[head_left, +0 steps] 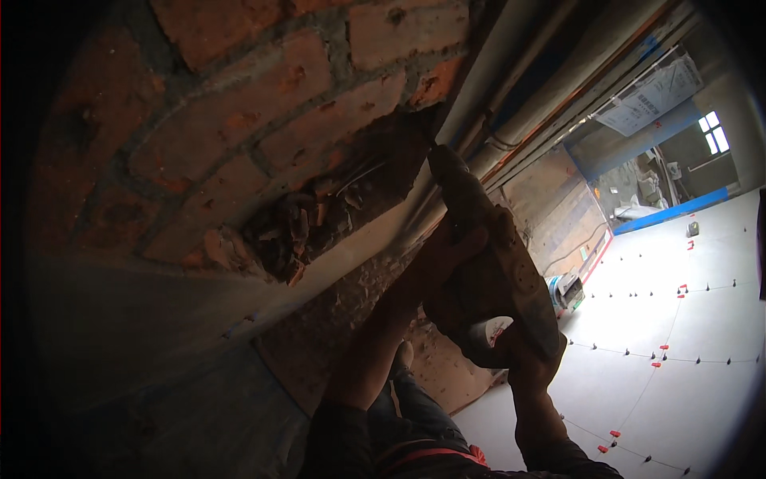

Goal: Use a rotary hammer drill to chip away brick and concrete from a wall opening.

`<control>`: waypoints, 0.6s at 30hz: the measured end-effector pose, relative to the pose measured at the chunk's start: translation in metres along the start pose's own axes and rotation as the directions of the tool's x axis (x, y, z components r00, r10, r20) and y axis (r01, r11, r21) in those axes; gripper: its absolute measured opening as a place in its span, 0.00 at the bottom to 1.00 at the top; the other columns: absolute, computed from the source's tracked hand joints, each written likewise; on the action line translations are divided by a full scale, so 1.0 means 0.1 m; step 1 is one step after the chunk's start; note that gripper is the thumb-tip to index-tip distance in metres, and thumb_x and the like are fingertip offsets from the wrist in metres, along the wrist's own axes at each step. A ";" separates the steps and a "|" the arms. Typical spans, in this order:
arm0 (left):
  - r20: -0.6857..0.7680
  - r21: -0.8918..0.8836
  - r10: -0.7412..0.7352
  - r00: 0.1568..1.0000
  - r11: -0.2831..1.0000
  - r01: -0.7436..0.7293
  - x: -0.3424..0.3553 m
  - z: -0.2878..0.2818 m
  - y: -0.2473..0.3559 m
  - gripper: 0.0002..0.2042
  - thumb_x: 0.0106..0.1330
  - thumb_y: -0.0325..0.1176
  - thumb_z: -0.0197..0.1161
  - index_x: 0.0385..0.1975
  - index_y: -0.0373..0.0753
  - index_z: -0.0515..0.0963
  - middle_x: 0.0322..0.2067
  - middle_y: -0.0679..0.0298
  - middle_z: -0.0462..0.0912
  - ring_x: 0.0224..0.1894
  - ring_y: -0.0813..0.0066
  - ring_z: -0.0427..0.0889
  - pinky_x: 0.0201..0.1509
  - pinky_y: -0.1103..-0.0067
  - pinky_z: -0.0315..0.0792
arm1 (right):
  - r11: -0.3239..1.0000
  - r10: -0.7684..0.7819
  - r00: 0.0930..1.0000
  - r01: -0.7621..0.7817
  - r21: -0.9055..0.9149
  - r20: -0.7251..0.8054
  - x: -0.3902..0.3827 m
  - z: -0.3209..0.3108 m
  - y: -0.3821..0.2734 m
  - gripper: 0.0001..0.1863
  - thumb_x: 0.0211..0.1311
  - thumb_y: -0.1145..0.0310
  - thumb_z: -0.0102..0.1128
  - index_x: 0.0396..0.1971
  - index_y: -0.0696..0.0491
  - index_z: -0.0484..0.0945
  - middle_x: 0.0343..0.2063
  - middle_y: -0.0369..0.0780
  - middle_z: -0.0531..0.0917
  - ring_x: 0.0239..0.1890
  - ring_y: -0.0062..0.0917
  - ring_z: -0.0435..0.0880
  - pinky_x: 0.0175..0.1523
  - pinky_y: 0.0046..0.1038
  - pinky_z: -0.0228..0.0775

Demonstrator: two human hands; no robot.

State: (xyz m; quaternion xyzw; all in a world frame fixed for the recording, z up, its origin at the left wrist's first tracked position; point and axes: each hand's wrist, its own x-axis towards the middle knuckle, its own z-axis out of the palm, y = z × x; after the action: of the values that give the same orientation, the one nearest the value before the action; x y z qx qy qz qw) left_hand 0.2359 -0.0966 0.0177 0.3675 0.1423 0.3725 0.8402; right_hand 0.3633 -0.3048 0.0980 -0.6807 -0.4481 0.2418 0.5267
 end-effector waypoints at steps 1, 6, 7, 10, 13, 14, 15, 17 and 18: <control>0.000 0.001 0.009 1.000 1.000 -0.009 0.01 0.00 -0.02 0.39 0.78 0.47 0.71 0.80 0.35 0.61 0.72 0.55 0.74 0.75 0.64 0.71 0.80 0.65 0.67 | 1.000 -0.014 0.998 0.014 0.002 -0.064 -0.02 0.09 -0.08 0.03 0.61 0.80 0.66 0.27 0.61 0.82 0.24 0.39 0.86 0.27 0.24 0.86 0.33 0.30 0.76; -0.018 0.009 -0.014 1.000 1.000 0.014 -0.02 0.07 0.07 0.40 0.77 0.46 0.72 0.81 0.35 0.60 0.72 0.54 0.75 0.74 0.63 0.74 0.79 0.66 0.68 | 0.991 -0.052 0.993 0.065 -0.121 0.107 0.00 0.02 0.05 0.04 0.64 0.82 0.64 0.29 0.60 0.82 0.24 0.39 0.85 0.27 0.26 0.86 0.34 0.30 0.77; -0.020 0.013 -0.023 1.000 1.000 0.024 -0.01 0.01 0.06 0.40 0.77 0.46 0.72 0.81 0.35 0.60 0.72 0.54 0.75 0.74 0.63 0.74 0.79 0.66 0.68 | 0.986 -0.078 0.996 0.083 -0.144 0.042 -0.02 0.08 0.11 0.04 0.66 0.82 0.64 0.30 0.60 0.83 0.24 0.39 0.85 0.27 0.26 0.87 0.34 0.29 0.78; -0.083 0.194 -0.089 0.993 0.976 0.103 0.05 -0.21 -0.12 0.40 0.76 0.45 0.73 0.80 0.35 0.61 0.70 0.54 0.76 0.72 0.63 0.76 0.77 0.66 0.71 | 0.791 0.402 0.915 -0.366 0.489 0.034 -0.14 0.20 0.80 0.03 0.69 0.81 0.63 0.33 0.60 0.84 0.27 0.39 0.86 0.30 0.26 0.88 0.35 0.29 0.78; -0.062 0.567 -0.010 0.998 0.823 0.043 0.09 -0.29 -0.39 0.39 0.73 0.48 0.76 0.76 0.34 0.66 0.67 0.54 0.80 0.69 0.64 0.78 0.73 0.67 0.74 | 0.949 0.205 0.977 -0.184 0.257 -0.057 -0.33 0.39 2.12 0.07 0.73 0.75 0.60 0.38 0.63 0.84 0.31 0.42 0.86 0.34 0.27 0.87 0.39 0.32 0.80; -0.040 0.508 -0.060 0.997 0.858 0.072 0.09 -0.37 -0.46 0.39 0.72 0.50 0.77 0.75 0.34 0.68 0.66 0.55 0.81 0.68 0.65 0.79 0.73 0.67 0.73 | 0.985 0.139 0.982 -0.124 0.117 -0.125 -0.45 0.41 2.35 0.10 0.75 0.72 0.60 0.39 0.64 0.84 0.31 0.42 0.86 0.34 0.28 0.87 0.42 0.32 0.80; -0.034 0.464 -0.101 0.994 0.879 0.106 0.05 -0.49 -0.44 0.39 0.70 0.51 0.78 0.73 0.34 0.70 0.65 0.55 0.82 0.67 0.66 0.80 0.73 0.68 0.73 | 0.979 0.158 0.978 -0.138 0.147 -0.133 -0.49 0.51 2.30 0.10 0.75 0.72 0.60 0.39 0.64 0.84 0.31 0.42 0.86 0.34 0.28 0.87 0.42 0.32 0.80; -0.122 0.594 -0.060 0.991 0.795 0.121 -0.04 -0.61 -0.48 0.38 0.70 0.51 0.78 0.72 0.34 0.71 0.62 0.56 0.83 0.66 0.66 0.81 0.73 0.68 0.73 | 0.642 0.301 0.936 -0.342 0.686 0.184 -0.52 0.67 2.13 0.14 0.76 0.67 0.57 0.39 0.64 0.83 0.32 0.42 0.86 0.34 0.29 0.86 0.44 0.31 0.79; -0.196 0.680 0.002 0.981 0.721 0.134 -0.13 -0.59 -0.52 0.36 0.70 0.50 0.78 0.70 0.34 0.73 0.60 0.57 0.85 0.65 0.66 0.82 0.73 0.68 0.73 | 0.617 0.324 0.930 -0.348 0.706 0.175 -0.56 0.70 2.01 0.14 0.76 0.67 0.57 0.39 0.64 0.83 0.32 0.42 0.86 0.34 0.29 0.86 0.44 0.31 0.79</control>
State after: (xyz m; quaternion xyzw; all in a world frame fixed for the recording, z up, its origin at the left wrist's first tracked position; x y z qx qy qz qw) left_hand 0.2237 -0.0997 -0.0609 0.6124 0.3601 0.2946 0.6391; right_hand 0.3514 -0.3268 -0.1211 -0.4838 -0.1880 0.5033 0.6908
